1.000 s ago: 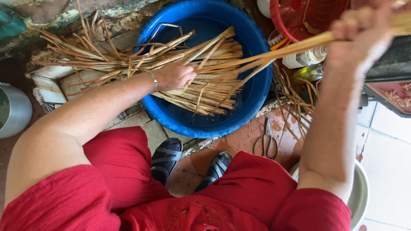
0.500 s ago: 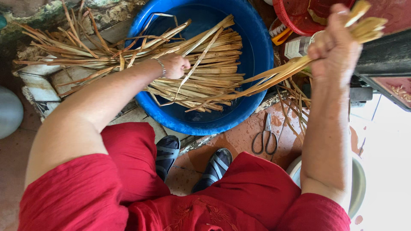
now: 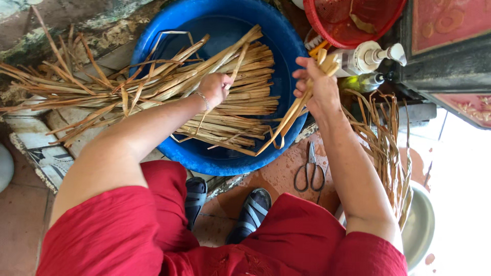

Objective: The person sits on the floor and processes dried palm leaves by hand. They repeatedly pull apart the leaves over a blue basin, separating the fibrous strands and placing the processed material into a metal bowl.

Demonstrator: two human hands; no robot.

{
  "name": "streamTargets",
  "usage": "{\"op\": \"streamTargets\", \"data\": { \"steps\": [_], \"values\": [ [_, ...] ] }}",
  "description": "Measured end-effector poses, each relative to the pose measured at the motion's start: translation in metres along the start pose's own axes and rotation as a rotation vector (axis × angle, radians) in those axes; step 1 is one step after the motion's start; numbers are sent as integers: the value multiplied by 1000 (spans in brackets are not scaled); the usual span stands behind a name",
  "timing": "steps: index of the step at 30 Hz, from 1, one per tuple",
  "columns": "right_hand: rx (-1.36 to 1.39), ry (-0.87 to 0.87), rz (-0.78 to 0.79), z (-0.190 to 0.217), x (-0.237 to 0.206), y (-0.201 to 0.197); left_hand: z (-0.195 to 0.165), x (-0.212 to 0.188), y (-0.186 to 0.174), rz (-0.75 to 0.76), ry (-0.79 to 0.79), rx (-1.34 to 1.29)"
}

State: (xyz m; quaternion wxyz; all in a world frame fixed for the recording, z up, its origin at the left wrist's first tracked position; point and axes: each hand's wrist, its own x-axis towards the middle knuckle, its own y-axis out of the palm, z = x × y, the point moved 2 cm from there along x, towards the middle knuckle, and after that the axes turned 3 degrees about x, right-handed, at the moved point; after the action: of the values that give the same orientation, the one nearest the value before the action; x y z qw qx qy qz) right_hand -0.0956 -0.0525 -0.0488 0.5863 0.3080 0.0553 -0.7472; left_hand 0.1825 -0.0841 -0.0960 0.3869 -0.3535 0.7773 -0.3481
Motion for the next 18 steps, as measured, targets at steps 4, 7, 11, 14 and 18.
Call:
{"op": "streamTargets", "data": {
  "steps": [4,7,11,14,18],
  "values": [
    [-143,105,10,-11,11,2,-9,-15,-2,-239,135,-645],
    [-271,188,-52,-21,12,11,-24,-39,-9,-265,249,-743],
    [-126,237,-18,-29,11,27,-44,-69,-13,-273,437,-720],
    [39,58,58,-20,11,35,-51,-86,-9,-210,550,-670],
    [140,-127,196,-4,3,45,-48,-89,-5,-90,369,-759]
  ]
}}
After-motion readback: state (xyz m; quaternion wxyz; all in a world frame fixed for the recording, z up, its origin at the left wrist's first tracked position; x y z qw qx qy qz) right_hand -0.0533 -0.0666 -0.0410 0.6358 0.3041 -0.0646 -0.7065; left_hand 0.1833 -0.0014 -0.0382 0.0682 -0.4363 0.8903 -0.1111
